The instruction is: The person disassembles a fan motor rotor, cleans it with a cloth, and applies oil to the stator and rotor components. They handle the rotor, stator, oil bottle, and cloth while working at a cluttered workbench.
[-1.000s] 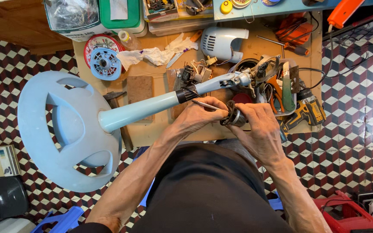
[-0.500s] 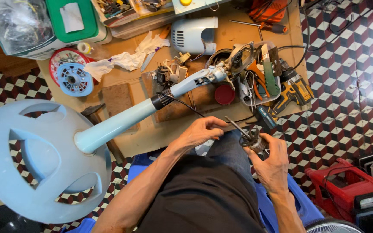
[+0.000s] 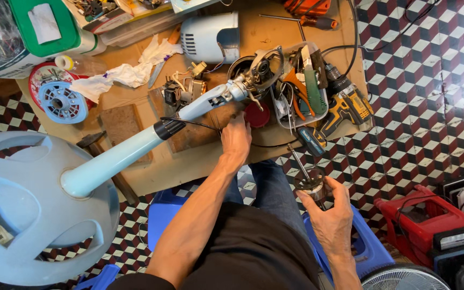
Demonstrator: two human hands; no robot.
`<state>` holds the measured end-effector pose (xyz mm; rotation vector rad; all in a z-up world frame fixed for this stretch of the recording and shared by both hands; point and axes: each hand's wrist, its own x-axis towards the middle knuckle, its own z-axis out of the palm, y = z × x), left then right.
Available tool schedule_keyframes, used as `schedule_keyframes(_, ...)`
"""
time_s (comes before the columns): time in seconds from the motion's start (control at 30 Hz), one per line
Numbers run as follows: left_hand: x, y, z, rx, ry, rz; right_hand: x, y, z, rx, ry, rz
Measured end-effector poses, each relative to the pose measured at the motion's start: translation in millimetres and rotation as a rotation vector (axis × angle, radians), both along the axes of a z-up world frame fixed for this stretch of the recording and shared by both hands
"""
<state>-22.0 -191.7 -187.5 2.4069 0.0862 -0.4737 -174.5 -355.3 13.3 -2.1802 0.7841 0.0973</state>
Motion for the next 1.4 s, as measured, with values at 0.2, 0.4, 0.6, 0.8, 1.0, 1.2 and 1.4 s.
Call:
schedule_keyframes(0.2,4,-9,-47,0.142,-0.235,-0.174,-4,-33,-4,-0.019,0.014,0.115)
schedule_keyframes(0.4,3,-12,-97,0.335,-0.357,-0.281,3,-56,4,0.032,0.016,0.095)
schedule_keyframes(0.6,0,-12,-108,0.409,-0.436,-0.255,12,-78,7,0.098,0.053,0.074)
schedule_keyframes(0.8,-2,-14,-107,0.323,-0.459,-0.106,20,-90,-7,0.081,0.245,0.095)
schedule_keyframes(1.0,7,-16,-109,0.352,-0.283,-0.085,23,-90,-19,0.017,0.153,0.263)
schedule_keyframes(1.2,6,-15,-110,0.331,-0.277,-0.166,28,-86,-15,0.080,0.103,0.215)
schedule_keyframes(1.4,-5,-17,-125,0.304,-0.400,-0.141,32,-88,-17,0.028,0.122,0.220)
